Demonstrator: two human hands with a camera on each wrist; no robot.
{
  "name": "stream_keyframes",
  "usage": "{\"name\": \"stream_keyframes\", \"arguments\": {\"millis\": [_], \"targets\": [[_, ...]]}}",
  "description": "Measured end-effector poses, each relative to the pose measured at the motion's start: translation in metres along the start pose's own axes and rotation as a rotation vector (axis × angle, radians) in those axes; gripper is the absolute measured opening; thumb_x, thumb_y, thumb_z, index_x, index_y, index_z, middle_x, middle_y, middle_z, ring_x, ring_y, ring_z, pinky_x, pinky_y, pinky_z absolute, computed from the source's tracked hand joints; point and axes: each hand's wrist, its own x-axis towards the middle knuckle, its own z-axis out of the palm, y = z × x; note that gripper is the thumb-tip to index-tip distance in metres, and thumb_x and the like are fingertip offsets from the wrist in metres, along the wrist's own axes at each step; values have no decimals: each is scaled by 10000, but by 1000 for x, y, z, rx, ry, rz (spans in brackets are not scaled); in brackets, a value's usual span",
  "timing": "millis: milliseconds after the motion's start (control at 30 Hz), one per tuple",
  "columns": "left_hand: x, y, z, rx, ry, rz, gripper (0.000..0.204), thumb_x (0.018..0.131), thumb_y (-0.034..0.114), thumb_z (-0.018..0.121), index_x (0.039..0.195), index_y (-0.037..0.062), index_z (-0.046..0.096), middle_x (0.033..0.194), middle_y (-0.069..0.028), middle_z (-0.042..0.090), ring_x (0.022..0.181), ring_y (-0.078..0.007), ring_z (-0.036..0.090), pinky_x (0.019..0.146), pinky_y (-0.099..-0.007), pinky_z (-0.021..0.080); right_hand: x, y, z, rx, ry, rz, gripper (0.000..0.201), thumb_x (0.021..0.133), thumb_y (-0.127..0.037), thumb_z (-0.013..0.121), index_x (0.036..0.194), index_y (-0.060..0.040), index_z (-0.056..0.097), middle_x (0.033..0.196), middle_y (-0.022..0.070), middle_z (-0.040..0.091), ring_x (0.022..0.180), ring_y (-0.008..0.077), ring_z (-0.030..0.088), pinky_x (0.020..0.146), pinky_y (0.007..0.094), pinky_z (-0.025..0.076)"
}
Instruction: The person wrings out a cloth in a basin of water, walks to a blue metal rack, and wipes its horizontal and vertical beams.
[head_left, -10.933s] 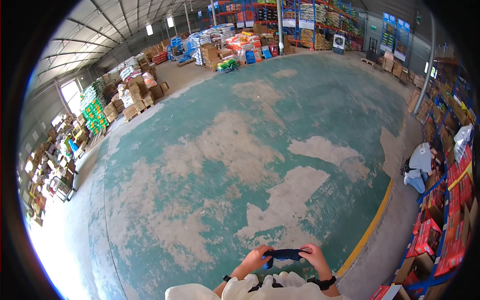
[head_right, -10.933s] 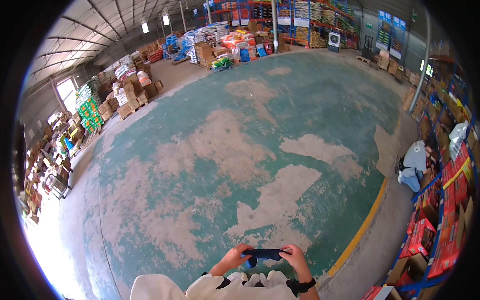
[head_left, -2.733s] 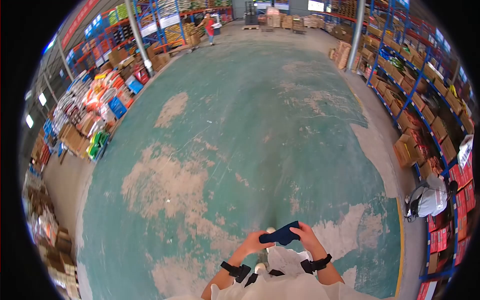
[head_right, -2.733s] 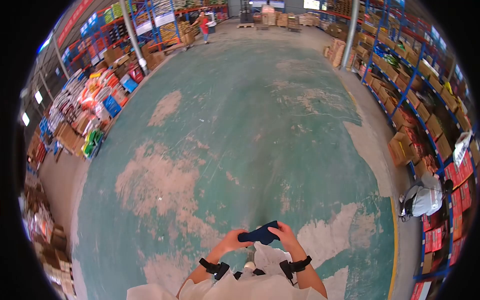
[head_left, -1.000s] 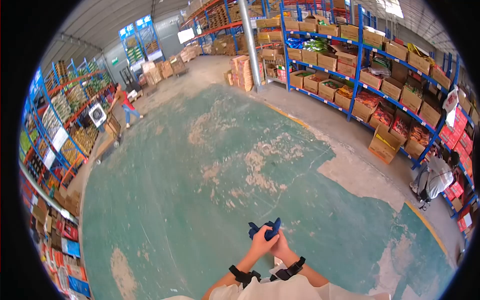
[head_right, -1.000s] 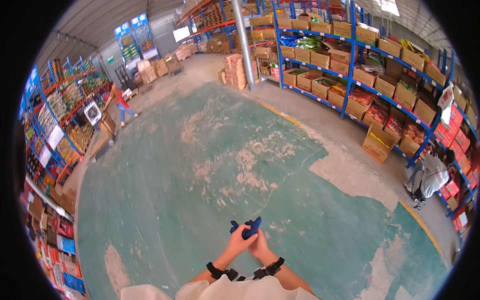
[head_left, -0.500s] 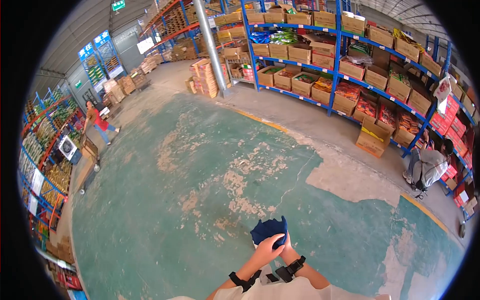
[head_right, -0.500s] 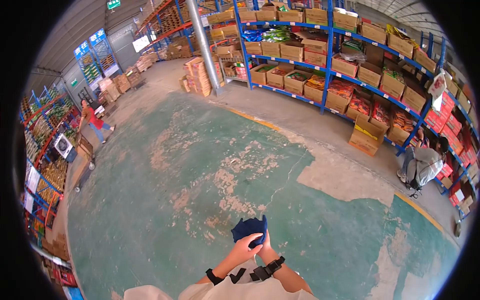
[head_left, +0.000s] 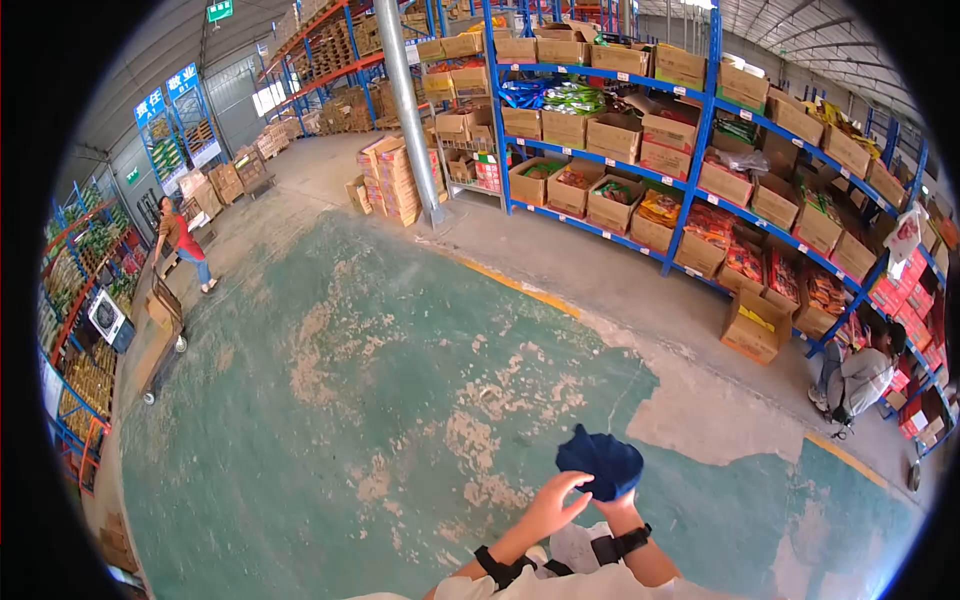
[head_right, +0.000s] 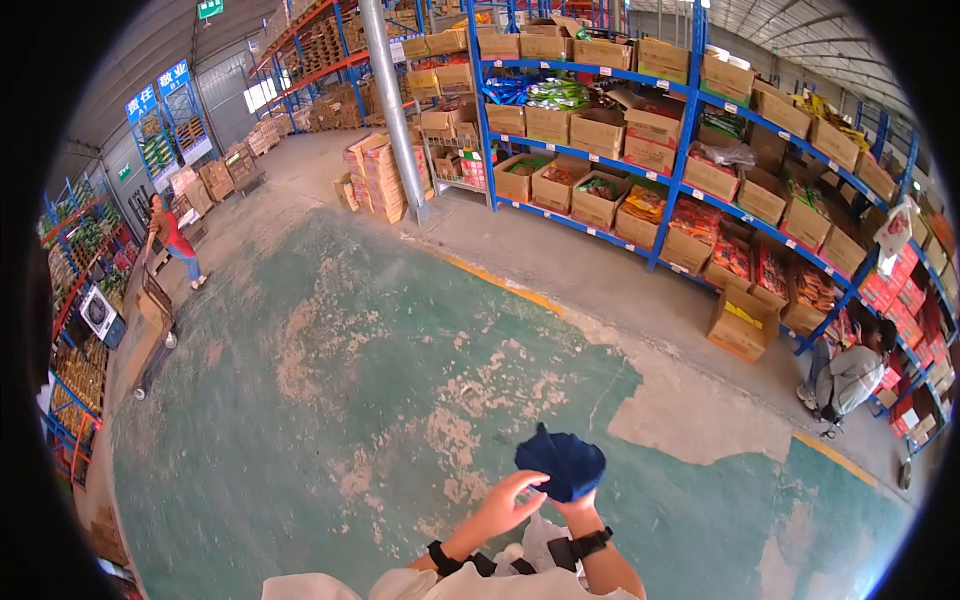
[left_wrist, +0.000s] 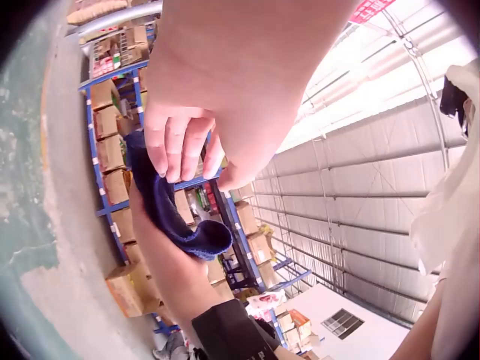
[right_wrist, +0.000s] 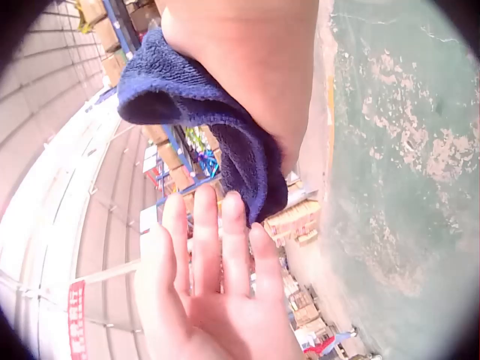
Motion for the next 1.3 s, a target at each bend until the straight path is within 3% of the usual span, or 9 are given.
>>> {"name": "stream_keyframes", "arguments": {"millis": [167,300,600,833,933,1033,1100,1267,1300], "targets": [[77,-67,-37,-73,3,-66,305,822,126,660,1112,68,584,1056,-86,595,909,-207,600,731,-301,477,103,5,-14,-27,70,42,430,919,-360,398,1273,-125,460,1306,37,494,1176,227,463,1021,394,332],[157,-124,-96,15,50,-136,328,809,172,686,1105,70,588,1045,-90,596,932,-198,603,725,-303,491,208,7,25,-1532,-151,-302,358,841,-277,540,1171,-142,572,1227,36,569,1120,229,513,956,370,383],[355,-247,-201,-57,248,-410,576,816,218,701,1276,-9,440,1227,-189,495,1077,-270,550,883,-340,469,458,-9,94,-2254,-327,-819,419,792,-248,594,1205,-182,576,1146,46,589,1082,261,527,882,406,414],[485,-291,-277,-306,424,-412,488,816,178,701,1192,-39,480,1108,-144,595,1012,-187,572,893,-315,449,600,53,130,-1795,-295,-309,409,873,-298,484,1226,-100,540,1218,78,557,1111,265,523,951,394,405],[524,-343,-325,-289,363,-467,449,793,194,732,1128,-34,540,1018,-100,627,927,-159,593,828,-286,478,671,89,107,-425,21,123,388,824,-244,537,1179,-90,575,1150,79,582,1058,248,541,916,372,414],[573,-389,-388,-246,250,-537,397,792,175,726,1087,-35,565,962,-96,644,875,-158,605,790,-285,490,754,109,118,-1623,-332,-189,424,895,-293,439,1266,-91,485,1254,76,527,1148,240,500,1001,361,374],[607,-407,-429,-228,264,-516,361,796,163,710,1070,-31,577,936,-93,653,833,-149,619,744,-274,499,804,119,140,-1900,-406,-241,420,905,-311,427,1267,-107,487,1258,62,530,1147,239,503,1022,363,350],[704,-447,-509,-468,178,-549,352,789,162,713,1058,-23,583,923,-82,654,808,-128,623,709,-255,502,924,142,132,35,33,331,470,913,-394,388,1274,-105,472,1292,70,510,1190,250,474,1045,405,331],[720,-456,-521,-487,132,-557,348,787,160,716,1052,-24,584,920,-80,653,807,-128,622,713,-257,504,941,142,130,59,27,332,471,920,-391,373,1277,-99,468,1307,78,498,1200,261,465,1052,418,324]]}}
